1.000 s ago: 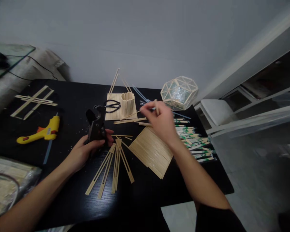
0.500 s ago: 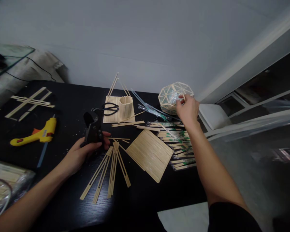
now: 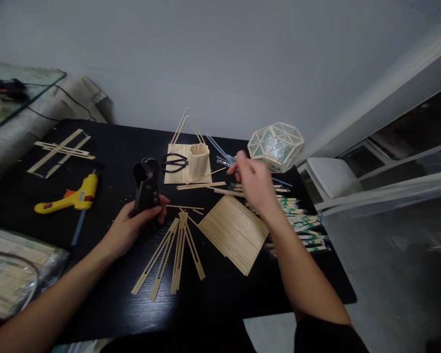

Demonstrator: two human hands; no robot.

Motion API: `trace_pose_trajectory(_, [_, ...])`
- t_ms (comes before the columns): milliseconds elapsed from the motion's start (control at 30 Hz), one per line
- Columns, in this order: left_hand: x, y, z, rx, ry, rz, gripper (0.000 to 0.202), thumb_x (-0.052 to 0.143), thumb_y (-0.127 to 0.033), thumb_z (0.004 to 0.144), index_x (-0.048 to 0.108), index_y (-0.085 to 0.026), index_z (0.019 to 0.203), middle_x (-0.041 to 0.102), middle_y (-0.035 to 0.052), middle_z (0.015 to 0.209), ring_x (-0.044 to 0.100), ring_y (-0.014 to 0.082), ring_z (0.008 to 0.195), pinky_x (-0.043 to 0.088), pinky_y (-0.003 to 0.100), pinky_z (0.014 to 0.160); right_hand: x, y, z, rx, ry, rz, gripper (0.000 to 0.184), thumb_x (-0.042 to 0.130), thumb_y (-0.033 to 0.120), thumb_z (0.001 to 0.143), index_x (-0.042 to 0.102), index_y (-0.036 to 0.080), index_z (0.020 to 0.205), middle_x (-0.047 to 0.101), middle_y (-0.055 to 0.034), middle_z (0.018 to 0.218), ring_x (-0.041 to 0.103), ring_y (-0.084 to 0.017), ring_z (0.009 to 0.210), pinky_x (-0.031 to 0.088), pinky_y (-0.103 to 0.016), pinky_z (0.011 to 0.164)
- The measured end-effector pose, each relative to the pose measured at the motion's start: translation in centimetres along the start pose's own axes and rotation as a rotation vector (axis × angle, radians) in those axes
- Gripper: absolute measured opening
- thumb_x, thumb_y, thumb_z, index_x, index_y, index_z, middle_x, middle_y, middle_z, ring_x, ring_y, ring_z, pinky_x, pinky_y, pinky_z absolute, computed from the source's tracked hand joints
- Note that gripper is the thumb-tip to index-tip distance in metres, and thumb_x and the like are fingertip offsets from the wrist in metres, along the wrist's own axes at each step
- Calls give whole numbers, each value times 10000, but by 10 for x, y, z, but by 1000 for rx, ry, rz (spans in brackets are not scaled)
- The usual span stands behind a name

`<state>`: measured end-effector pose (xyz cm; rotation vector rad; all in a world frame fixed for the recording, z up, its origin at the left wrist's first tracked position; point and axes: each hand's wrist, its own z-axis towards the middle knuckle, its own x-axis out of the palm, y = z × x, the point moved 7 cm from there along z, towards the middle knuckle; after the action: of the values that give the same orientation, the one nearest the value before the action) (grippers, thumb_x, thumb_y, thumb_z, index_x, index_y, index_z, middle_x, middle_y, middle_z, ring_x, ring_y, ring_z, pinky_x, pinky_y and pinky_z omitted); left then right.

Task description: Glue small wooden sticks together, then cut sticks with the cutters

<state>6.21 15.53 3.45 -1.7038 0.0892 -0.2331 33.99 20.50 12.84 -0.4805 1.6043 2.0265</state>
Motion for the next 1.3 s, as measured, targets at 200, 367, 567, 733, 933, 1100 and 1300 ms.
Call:
trace_pose_trajectory(200, [-8, 2, 1, 11, -106, 69, 307, 751, -454, 844, 651, -166, 873, 517, -45, 582, 469, 110, 550, 383, 250, 559, 62, 45, -26, -48, 262, 107, 380, 565, 443, 1014, 731, 192, 782, 507, 29, 589, 441, -128, 554, 321, -295, 563])
trace_pose_trajectory(367, [-11, 3, -1, -24, -192, 46, 371, 808, -487, 773, 670, -154, 862, 503, -52, 543, 443, 90, 483, 340, 220, 468, 91, 46, -36, -80, 432, 163, 277, 579, 315, 1011, 702, 188, 799, 638, 12, 703, 575, -138, 672, 418, -282, 669])
trace_pose_trajectory(567, [-8, 4, -2, -8, -164, -21, 425, 822, -517, 765, 736, -125, 904, 481, -52, 543, 428, 76, 474, 343, 202, 449, 110, 41, -49, -31, 515, 149, 222, 596, 257, 997, 719, 177, 830, 677, 13, 721, 610, -134, 685, 436, -267, 690])
trace_pose_trajectory(733, [-4, 9, -2, -45, -139, -104, 435, 861, -516, 729, 707, -123, 835, 457, -57, 532, 392, 58, 459, 320, 186, 433, 119, 39, -54, -19, 536, 147, 206, 601, 242, 996, 723, 170, 847, 694, 10, 740, 632, -133, 708, 448, -258, 697])
trace_pose_trajectory(933, [-3, 10, -2, -66, -104, -200, 387, 887, -453, 724, 690, -129, 801, 442, -59, 528, 387, 53, 459, 322, 183, 435, 123, 40, -56, -48, 522, 210, 182, 607, 237, 993, 727, 172, 874, 688, 12, 741, 626, -131, 699, 456, -257, 695])
trace_pose_trajectory(1100, [-2, 11, -2, -65, -81, -249, 339, 879, -406, 751, 685, -134, 812, 437, -63, 525, 393, 57, 458, 340, 190, 435, 124, 40, -58, -67, 518, 238, 182, 613, 255, 996, 717, 174, 871, 707, -1, 783, 647, -143, 748, 467, -273, 741])
trace_pose_trajectory(1300, [-2, 12, -2, -52, -82, -267, 323, 877, -381, 760, 675, -136, 823, 436, -67, 529, 393, 58, 458, 347, 195, 433, 124, 38, -59, -39, 525, 245, 122, 647, 261, 972, 697, 180, 897, 707, 0, 809, 636, -146, 754, 461, -280, 723])
